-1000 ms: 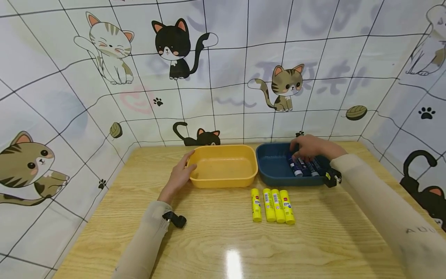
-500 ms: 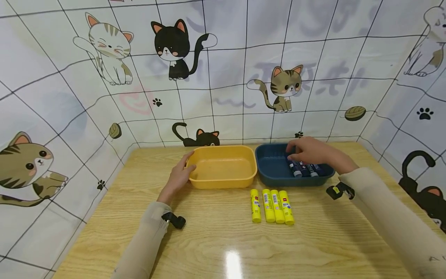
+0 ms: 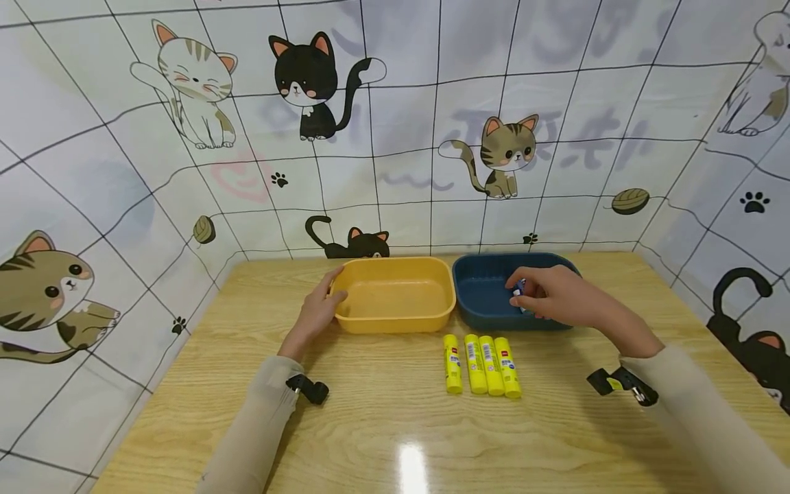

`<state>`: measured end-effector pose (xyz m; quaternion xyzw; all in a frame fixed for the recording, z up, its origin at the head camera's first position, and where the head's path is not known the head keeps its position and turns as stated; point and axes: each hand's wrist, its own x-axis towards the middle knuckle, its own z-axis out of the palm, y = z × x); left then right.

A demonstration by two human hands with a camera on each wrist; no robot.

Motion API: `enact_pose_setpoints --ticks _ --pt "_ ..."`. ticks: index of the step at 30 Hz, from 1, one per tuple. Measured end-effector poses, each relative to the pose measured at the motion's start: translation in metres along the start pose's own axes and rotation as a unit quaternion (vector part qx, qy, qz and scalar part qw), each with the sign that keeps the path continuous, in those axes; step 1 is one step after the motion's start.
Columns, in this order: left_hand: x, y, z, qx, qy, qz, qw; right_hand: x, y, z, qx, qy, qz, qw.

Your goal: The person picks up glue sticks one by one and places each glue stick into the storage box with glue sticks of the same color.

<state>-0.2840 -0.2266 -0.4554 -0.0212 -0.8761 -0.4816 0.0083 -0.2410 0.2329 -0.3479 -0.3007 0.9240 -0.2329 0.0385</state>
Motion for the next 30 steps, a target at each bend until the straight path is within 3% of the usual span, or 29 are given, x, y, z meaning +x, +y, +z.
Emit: enact_pose_setpoints --ticks 3,15,23,30 --pt "0.002 0.000 0.000 -0.003 -0.001 0.001 1.0000 -0.007 -0.001 0.007 0.021 -0.008 -0.001 1.000" --pt "0.003 0.002 0.000 -0.005 -0.004 0.006 1.0000 -0.022 0.006 0.043 0.101 -0.104 0.029 0.989" --pt "0.004 0.002 -0.002 0.011 0.000 0.006 0.9999 -0.024 0.013 0.056 0.123 -0.130 0.051 0.983" --pt "0.002 0.001 0.000 0.008 0.001 0.003 1.0000 -0.026 0.019 0.067 0.168 -0.158 0.082 0.970"
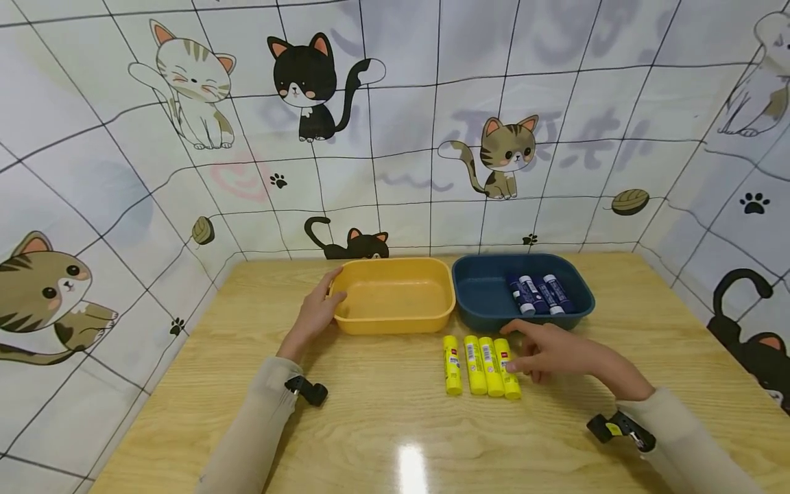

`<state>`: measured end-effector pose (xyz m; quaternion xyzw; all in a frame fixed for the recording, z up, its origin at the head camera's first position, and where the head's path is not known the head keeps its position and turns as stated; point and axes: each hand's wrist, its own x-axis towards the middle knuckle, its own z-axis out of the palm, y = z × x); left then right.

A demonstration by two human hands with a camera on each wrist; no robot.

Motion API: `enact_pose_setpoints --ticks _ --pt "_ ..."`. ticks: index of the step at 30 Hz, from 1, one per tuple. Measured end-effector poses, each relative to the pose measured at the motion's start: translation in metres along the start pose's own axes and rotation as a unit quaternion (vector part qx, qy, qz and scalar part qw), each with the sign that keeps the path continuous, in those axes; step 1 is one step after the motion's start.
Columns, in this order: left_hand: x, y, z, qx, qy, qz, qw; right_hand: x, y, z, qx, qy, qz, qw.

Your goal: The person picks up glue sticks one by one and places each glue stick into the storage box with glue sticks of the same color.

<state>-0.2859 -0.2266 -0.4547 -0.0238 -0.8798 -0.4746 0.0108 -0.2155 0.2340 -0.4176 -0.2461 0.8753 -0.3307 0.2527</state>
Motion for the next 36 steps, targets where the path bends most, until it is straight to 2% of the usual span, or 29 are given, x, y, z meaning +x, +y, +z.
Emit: enact_pose_setpoints --ticks 9,13,23,31,36 --pt "-0.0013 -0.0007 0.0002 -0.010 -0.001 0.002 0.9999 0.0007 0.0039 0.0040 0.037 -0.036 0.016 0.999" --pt "-0.0006 -0.0001 -0.0002 -0.009 0.000 0.004 1.0000 0.0023 0.0051 0.0054 0.036 -0.036 0.013 0.999" --pt "-0.0001 -0.0033 -0.0006 0.003 0.002 0.004 1.0000 0.0058 0.0037 0.0097 0.020 -0.021 0.036 0.999" --pt "-0.0010 -0.0029 -0.0015 0.008 0.004 0.003 1.0000 0.0083 0.0023 0.0086 0.004 0.009 -0.005 1.000" --pt "-0.0018 -0.0006 -0.0020 0.010 0.003 0.006 0.9999 0.0079 0.0020 0.0080 0.002 0.015 -0.013 1.000"
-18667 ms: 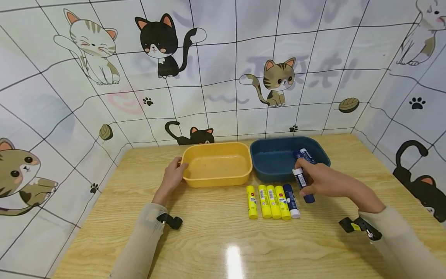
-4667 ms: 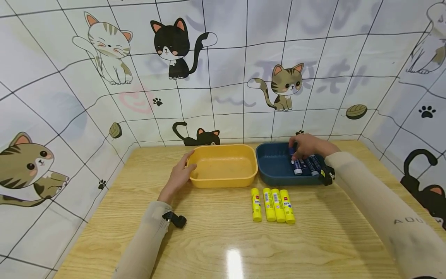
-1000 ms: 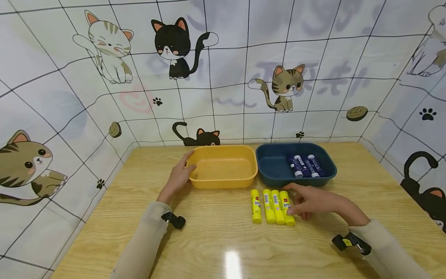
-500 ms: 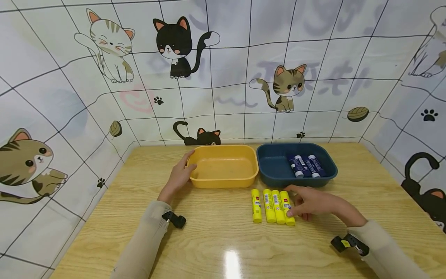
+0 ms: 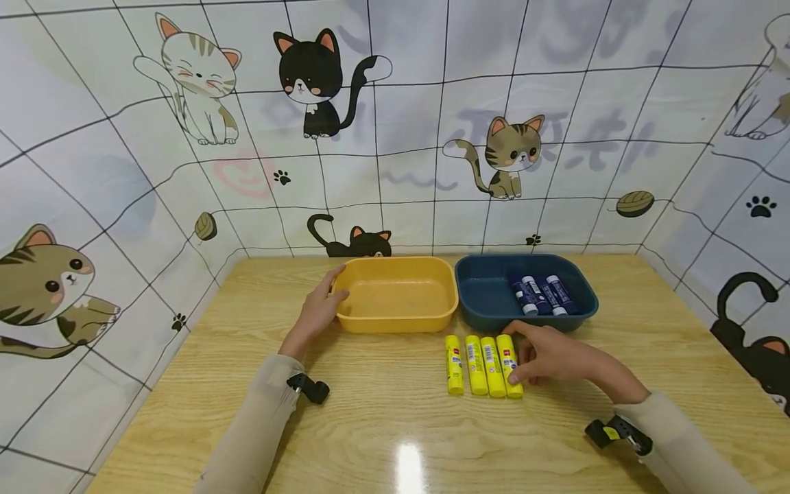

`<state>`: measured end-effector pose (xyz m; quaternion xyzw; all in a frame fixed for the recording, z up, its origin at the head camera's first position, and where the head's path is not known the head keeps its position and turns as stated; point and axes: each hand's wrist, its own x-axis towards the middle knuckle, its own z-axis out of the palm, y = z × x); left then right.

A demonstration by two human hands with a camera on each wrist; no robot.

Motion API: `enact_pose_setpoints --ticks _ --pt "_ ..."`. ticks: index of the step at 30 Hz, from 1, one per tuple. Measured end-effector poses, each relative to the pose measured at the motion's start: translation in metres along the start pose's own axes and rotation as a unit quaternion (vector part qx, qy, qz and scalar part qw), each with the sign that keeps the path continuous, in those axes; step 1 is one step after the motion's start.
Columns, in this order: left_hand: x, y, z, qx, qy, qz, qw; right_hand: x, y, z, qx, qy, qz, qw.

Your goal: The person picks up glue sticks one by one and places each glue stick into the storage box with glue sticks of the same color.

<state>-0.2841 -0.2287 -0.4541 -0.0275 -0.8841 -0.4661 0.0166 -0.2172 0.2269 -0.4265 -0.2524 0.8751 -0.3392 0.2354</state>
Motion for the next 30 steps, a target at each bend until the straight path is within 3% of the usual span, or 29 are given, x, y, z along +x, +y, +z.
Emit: enact_pose_setpoints --ticks 9,30 --pt "-0.0007 0.0008 0.0005 0.007 0.000 -0.003 1.0000 -0.0030 -0.0048 -0.0019 -0.042 0.025 -0.021 0.999" --pt "0.0001 -0.0007 0.0019 0.008 0.003 -0.005 1.0000 -0.0066 -0.0073 -0.0063 -0.047 0.045 -0.038 0.997"
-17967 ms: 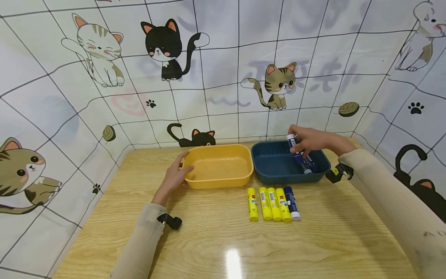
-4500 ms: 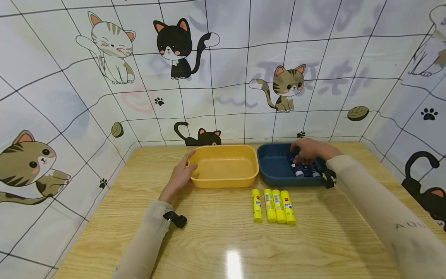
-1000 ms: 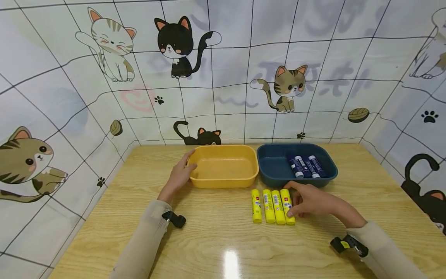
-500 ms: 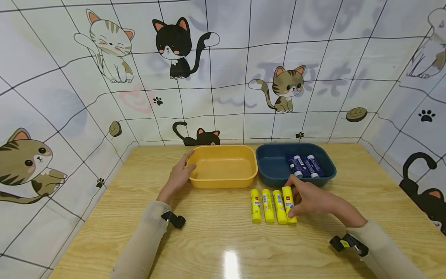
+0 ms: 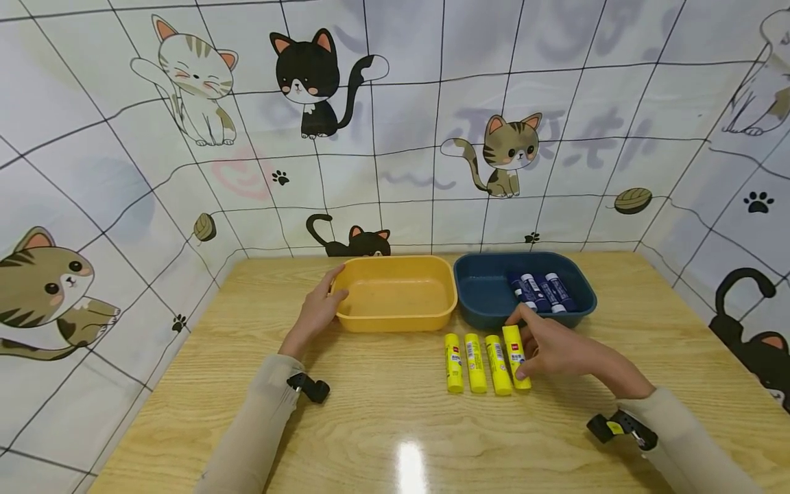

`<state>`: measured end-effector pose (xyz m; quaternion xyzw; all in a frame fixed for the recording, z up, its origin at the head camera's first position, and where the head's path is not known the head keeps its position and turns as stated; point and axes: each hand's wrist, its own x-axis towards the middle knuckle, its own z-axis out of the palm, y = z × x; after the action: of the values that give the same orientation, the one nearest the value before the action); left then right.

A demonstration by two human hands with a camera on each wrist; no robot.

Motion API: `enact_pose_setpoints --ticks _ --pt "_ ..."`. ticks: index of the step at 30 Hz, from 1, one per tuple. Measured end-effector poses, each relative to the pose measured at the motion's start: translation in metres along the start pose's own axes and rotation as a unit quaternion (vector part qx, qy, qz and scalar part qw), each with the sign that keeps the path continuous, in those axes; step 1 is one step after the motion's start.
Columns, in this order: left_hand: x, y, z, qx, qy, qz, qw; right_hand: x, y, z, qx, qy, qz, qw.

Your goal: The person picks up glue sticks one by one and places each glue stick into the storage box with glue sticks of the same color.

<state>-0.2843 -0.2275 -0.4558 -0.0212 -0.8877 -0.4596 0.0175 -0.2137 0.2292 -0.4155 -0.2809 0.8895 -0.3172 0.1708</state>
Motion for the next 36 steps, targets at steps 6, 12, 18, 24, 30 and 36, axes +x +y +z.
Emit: enact_pose_setpoints --ticks 6,12,18,24,30,36 --pt "0.000 0.001 0.000 -0.001 -0.001 -0.001 1.0000 -0.001 0.001 -0.002 0.009 0.000 -0.021 1.000" --pt "0.000 0.001 -0.001 0.002 -0.002 -0.002 1.0000 -0.001 0.000 -0.006 0.032 0.004 -0.039 0.999" --pt "0.000 0.002 -0.001 0.004 -0.004 0.000 1.0000 -0.004 -0.002 -0.009 0.025 0.015 -0.044 0.999" --pt "0.000 0.002 -0.001 0.006 -0.004 -0.003 1.0000 -0.005 -0.003 -0.011 0.019 0.027 -0.038 0.999" --pt "-0.001 0.003 0.000 0.008 -0.005 -0.006 0.9999 -0.006 -0.006 -0.013 0.011 0.046 -0.033 0.998" --pt "0.000 0.003 0.000 0.007 -0.004 -0.005 1.0000 -0.003 -0.013 -0.018 0.013 0.063 -0.047 0.997"
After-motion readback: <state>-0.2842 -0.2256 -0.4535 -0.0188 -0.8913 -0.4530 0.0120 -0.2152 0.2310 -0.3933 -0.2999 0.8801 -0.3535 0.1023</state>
